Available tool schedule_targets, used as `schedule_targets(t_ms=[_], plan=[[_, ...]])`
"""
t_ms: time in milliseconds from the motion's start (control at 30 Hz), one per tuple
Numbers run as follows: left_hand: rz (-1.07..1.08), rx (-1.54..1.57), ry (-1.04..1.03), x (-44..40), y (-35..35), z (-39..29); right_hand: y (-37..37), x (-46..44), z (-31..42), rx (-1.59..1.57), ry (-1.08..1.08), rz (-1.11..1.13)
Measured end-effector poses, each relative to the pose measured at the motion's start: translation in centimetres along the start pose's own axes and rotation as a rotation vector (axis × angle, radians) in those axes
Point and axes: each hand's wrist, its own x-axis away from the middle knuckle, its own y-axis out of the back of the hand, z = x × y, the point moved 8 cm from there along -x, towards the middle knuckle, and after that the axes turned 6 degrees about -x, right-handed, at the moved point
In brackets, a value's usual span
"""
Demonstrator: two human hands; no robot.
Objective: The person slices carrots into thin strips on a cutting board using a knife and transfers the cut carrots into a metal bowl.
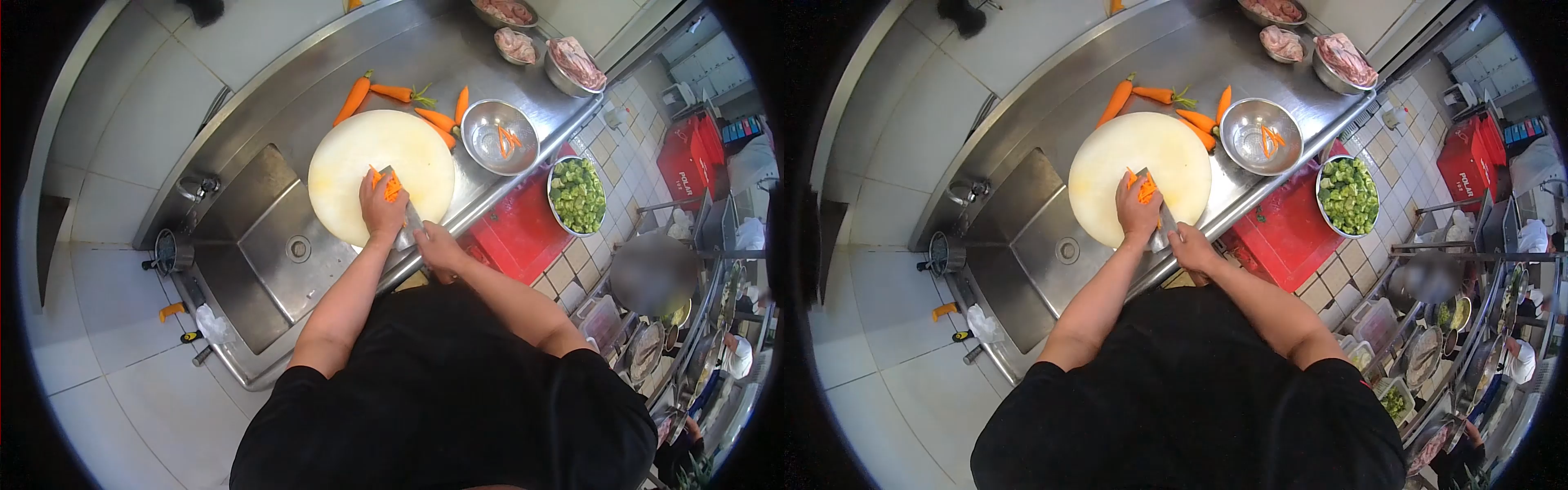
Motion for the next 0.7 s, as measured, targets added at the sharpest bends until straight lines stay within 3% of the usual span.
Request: schedule_targets(t_ms=[100,367,433,667,700], plan=[[-0.089,0.085,0.035,-0.3,0.9,-0.1,-0.2,-0.9,0.4,0.086,0.129,-0.006],[-0.137,0.101,0.004,-4.2,1.4,-6.6,3.5,0.5,4.8,-0.238,0.010,0.068],[-0.138,0.174,-0.088,-5.8,0.2,-10.2,6.4,0.8,5.9,-0.367,-0.003,-0.015],[-0.017,0.355,-0.220,-10.2,-10.2,-21.1,19.1,0.8,6.9,-0.301,0.062,-0.300],[0.077,0.372,-0.209,-10.6,-12.4,-21.9,20.9,1.0,6.8,-0.296,0.060,-0.357]])
